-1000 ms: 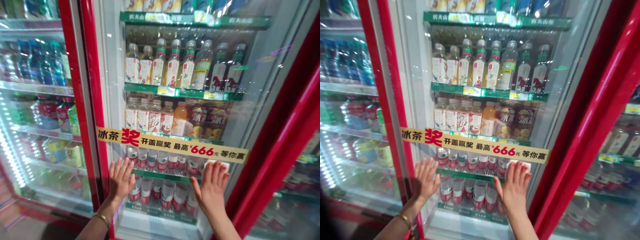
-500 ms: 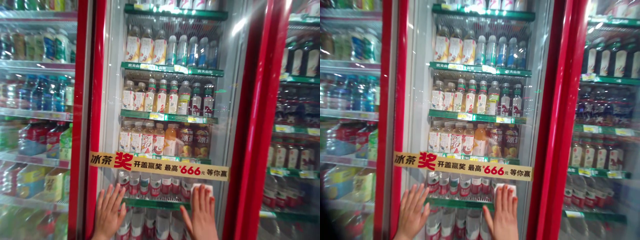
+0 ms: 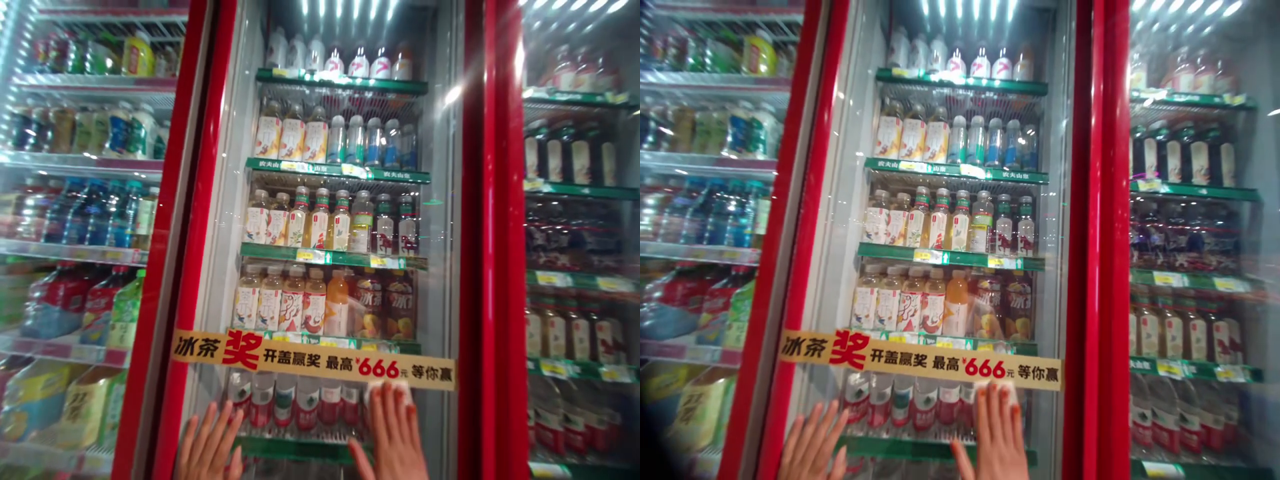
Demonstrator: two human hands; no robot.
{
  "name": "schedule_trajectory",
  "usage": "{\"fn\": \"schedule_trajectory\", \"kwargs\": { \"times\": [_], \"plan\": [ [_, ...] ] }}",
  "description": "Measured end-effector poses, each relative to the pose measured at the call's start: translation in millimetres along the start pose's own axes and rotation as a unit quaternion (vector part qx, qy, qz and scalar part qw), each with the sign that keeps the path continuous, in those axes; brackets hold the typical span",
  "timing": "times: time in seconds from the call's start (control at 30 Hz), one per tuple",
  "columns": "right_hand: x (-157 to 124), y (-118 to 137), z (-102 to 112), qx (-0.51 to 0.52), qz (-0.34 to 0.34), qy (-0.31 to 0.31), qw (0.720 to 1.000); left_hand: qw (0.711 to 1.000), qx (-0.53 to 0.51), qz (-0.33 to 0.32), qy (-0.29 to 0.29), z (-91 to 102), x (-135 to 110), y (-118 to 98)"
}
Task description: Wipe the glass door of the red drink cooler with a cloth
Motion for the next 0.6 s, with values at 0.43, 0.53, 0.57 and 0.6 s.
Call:
{"fn": "schedule_trajectory", "kwargs": {
  "times": [0.43, 0.53, 0.57, 0.6],
  "plan": [
    [40.0, 32.0, 19.4, -0.018, 0.179, 0.062, 0.982, 1.0, 0.002, -0.005, 0.001, 8.2, 10.2, -5.8],
    [81.6, -45.2, 25.6, 0.007, 0.001, 0.065, 0.998, 1.0, 0.001, 0.0, 0.0, 7.6, 8.9, -6.5],
    [102.5, -65.9, 27.6, 0.015, -0.058, 0.061, 0.996, 1.0, 0.0, 0.003, -0.001, 7.0, 7.9, -6.2],
    [123.2, -79.3, 29.2, 0.021, -0.102, 0.056, 0.993, 1.0, -0.001, 0.006, -0.001, 6.2, 6.7, -5.5]
  ]
}}
Point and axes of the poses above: each hand's wrist, its own x-axis towards the middle knuckle, its own z-axis out of the back of the hand, y = z × x, the point moved 8 cm from there along x, towards the middle knuckle, and after that the axes turned 12 degrees about y, right-handed, at the moved point
